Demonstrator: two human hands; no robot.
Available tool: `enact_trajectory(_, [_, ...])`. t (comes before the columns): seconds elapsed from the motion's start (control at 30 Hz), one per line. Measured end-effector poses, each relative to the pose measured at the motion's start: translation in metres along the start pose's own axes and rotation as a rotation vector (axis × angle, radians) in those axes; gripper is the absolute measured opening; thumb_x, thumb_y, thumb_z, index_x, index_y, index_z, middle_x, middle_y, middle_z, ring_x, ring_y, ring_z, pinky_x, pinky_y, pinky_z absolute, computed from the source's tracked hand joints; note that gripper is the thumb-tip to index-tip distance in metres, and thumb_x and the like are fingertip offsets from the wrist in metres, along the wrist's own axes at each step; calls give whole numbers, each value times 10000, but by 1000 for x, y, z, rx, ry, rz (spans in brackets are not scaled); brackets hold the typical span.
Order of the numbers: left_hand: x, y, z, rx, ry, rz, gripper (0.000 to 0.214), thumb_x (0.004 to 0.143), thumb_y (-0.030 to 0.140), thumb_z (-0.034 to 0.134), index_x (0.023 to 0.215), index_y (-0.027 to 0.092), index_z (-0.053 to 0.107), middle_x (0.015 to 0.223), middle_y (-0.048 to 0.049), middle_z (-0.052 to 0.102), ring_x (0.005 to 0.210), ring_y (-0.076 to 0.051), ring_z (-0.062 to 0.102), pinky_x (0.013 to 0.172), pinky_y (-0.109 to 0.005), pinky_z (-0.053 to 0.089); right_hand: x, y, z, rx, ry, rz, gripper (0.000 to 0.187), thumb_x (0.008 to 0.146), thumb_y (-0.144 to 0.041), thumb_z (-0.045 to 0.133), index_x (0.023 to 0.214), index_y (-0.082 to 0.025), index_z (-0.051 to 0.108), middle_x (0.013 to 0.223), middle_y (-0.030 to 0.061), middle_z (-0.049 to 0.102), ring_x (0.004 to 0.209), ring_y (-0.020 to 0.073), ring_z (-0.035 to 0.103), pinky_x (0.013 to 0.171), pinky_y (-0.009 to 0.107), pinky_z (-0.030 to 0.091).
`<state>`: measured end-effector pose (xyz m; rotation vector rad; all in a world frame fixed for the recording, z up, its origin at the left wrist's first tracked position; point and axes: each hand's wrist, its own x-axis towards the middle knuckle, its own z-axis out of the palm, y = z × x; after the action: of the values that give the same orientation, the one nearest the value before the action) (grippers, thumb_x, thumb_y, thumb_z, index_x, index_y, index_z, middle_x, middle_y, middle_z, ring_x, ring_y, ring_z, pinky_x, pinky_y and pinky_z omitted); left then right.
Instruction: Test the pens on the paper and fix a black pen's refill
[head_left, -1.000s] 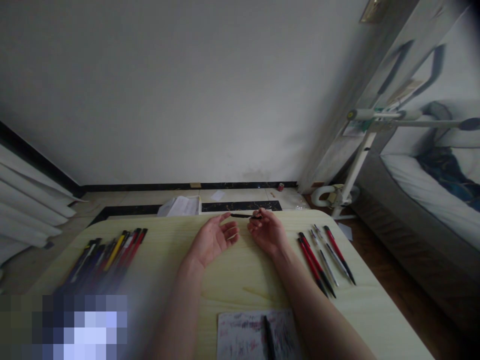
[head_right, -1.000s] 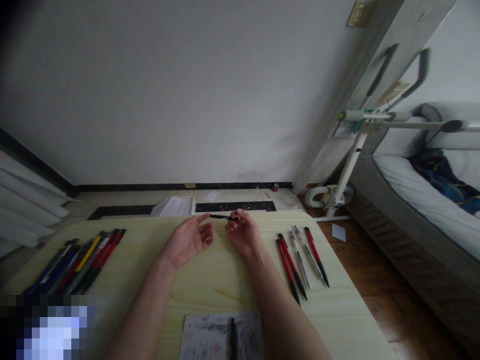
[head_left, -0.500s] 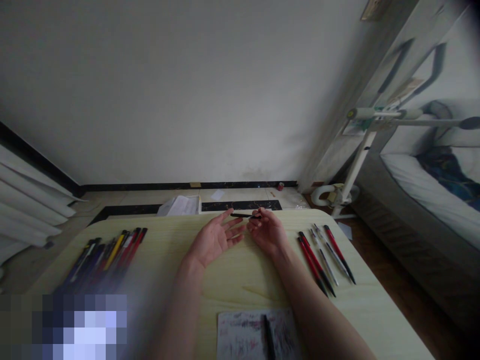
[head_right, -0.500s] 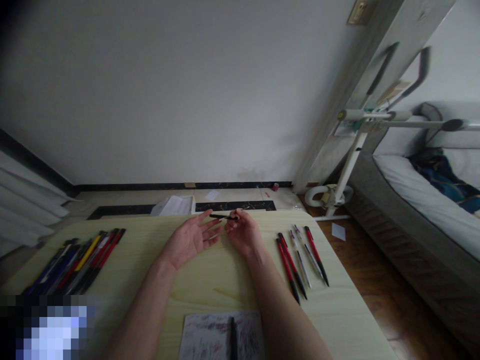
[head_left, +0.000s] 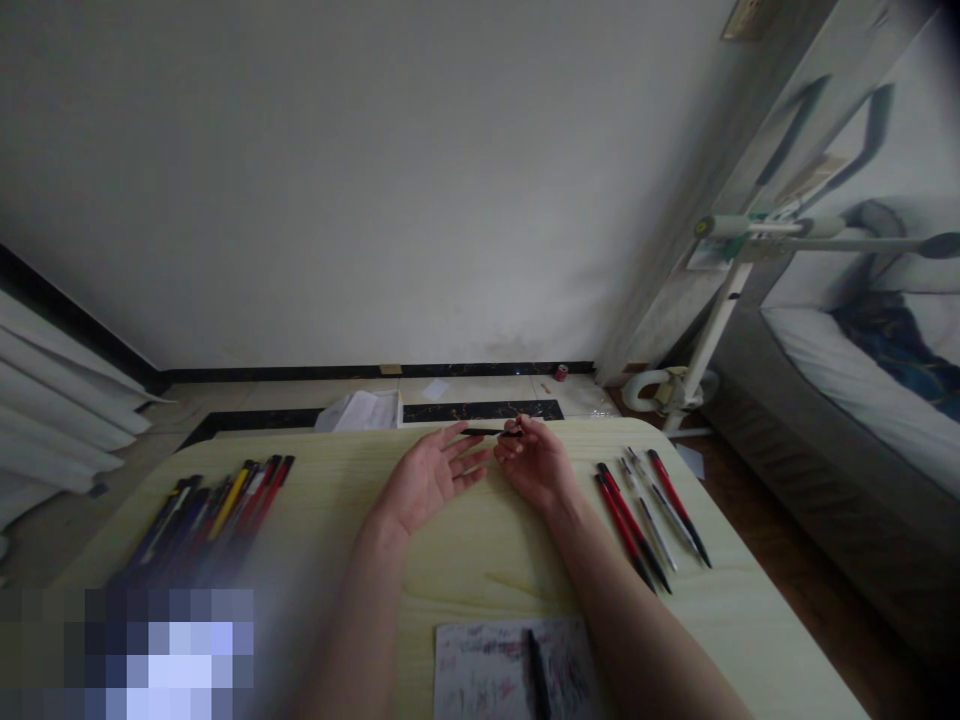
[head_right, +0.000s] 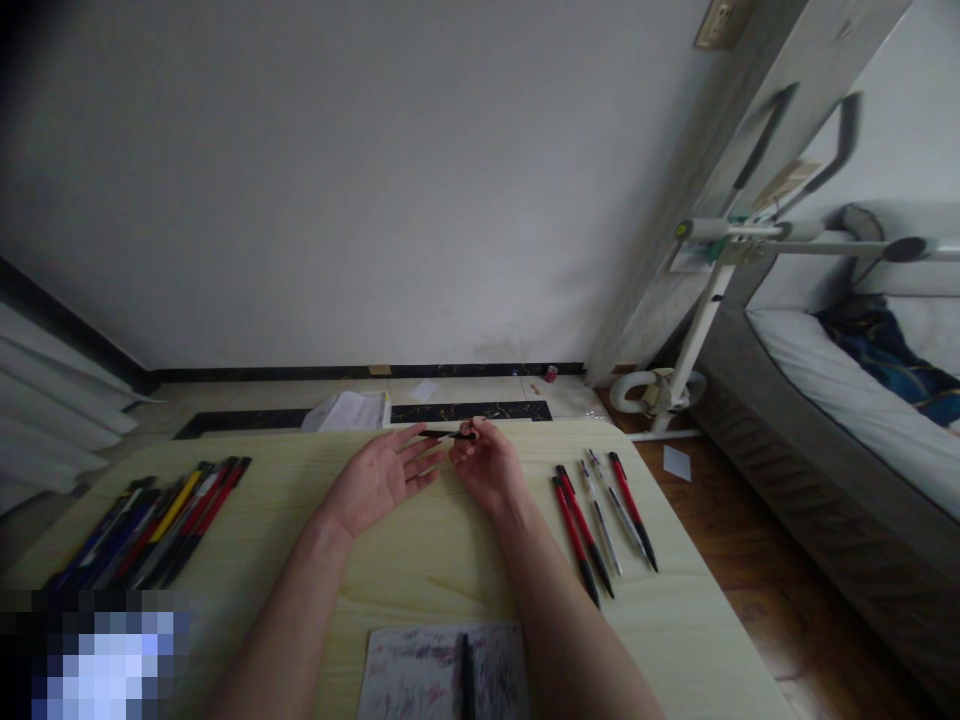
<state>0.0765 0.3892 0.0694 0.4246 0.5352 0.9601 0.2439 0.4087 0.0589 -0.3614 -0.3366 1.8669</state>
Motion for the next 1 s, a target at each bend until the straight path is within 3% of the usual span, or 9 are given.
enact_trajectory(0.37, [1,0,-4,-33,32,39,274,810,277,458,1042,152,534,1074,-135,574,989,-242,557,860,-412,415,-1,-3,-1,85,-15,27,54,748,-186,541,704,-171,567,626,-43,587,479,44,436,492,194,396])
enact_trajectory(0.67, [1,0,-4,-27,80,31,269,813,264,452,1042,154,540,925,-113,620,782,-182,609,709,-333,471,-2,-4,0,81,-11,23,61,747,-191,541,695,-169,565,624,-44,576,476,43,440,495,200,396])
enact_trajectory(1.0, [0,0,-3,8,42,-4,301,810,273,461,1079,153,525,906,-114,623,778,-186,608,732,-345,460,-1,-4,0,67,-4,22,47,745,-191,549,705,-174,568,624,-45,589,470,43,436,489,199,392])
